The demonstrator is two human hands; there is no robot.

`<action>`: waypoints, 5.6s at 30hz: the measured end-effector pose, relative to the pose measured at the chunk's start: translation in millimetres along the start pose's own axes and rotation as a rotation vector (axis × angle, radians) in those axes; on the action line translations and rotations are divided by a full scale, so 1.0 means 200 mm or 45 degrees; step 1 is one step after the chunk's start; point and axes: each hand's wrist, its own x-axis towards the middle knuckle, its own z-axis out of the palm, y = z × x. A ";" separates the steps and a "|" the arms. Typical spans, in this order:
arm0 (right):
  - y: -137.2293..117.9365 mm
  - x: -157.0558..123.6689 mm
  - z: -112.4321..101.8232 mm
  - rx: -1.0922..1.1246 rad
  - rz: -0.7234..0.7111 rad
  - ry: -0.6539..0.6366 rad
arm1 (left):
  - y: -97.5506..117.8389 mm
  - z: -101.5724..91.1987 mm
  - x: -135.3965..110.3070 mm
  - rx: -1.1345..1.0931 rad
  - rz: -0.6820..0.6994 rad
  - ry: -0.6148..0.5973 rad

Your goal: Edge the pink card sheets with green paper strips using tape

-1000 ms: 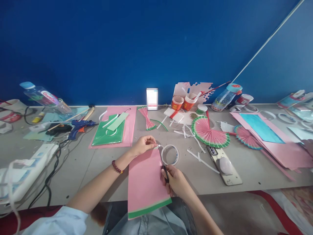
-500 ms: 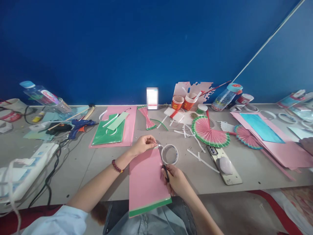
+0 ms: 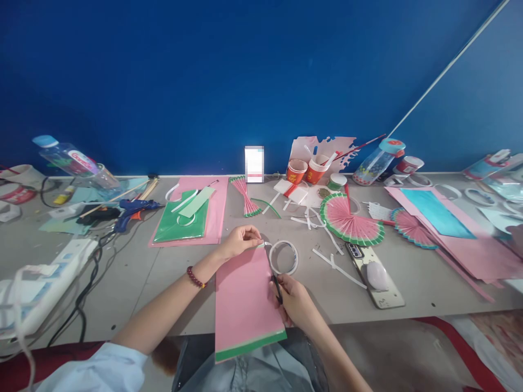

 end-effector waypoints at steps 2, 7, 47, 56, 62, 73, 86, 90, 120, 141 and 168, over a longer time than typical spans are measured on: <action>0.01 0.00 0.00 -0.007 -0.003 0.004 | 0.00 0.00 0.00 0.004 -0.001 0.001; -0.02 -0.01 0.01 0.011 -0.014 0.005 | -0.01 -0.01 0.01 0.013 0.018 -0.008; -0.07 -0.02 0.02 0.136 -0.032 -0.043 | -0.01 -0.01 0.01 -0.034 0.028 -0.006; -0.06 -0.02 0.02 0.102 -0.031 -0.070 | -0.01 -0.01 0.01 -0.057 0.009 -0.005; -0.08 -0.02 0.02 0.110 -0.012 -0.088 | 0.00 -0.01 0.01 -0.068 0.000 0.000; -0.06 -0.02 0.03 0.084 -0.048 -0.062 | -0.01 -0.01 0.01 -0.076 0.004 0.005; -0.08 -0.03 0.03 0.061 -0.016 -0.070 | -0.01 -0.01 0.01 -0.058 0.019 0.000; -0.07 -0.03 0.03 0.072 -0.028 -0.067 | -0.02 -0.01 0.01 -0.061 0.015 -0.002; -0.08 -0.04 0.03 0.109 -0.026 -0.127 | 0.02 0.00 0.00 -0.081 -0.004 -0.012; -0.12 -0.06 0.01 0.133 -0.008 -0.104 | -0.02 0.00 0.02 -0.031 0.053 -0.009; -0.19 -0.10 -0.10 0.212 0.154 -0.277 | -0.01 -0.03 0.02 -0.020 -0.005 -0.099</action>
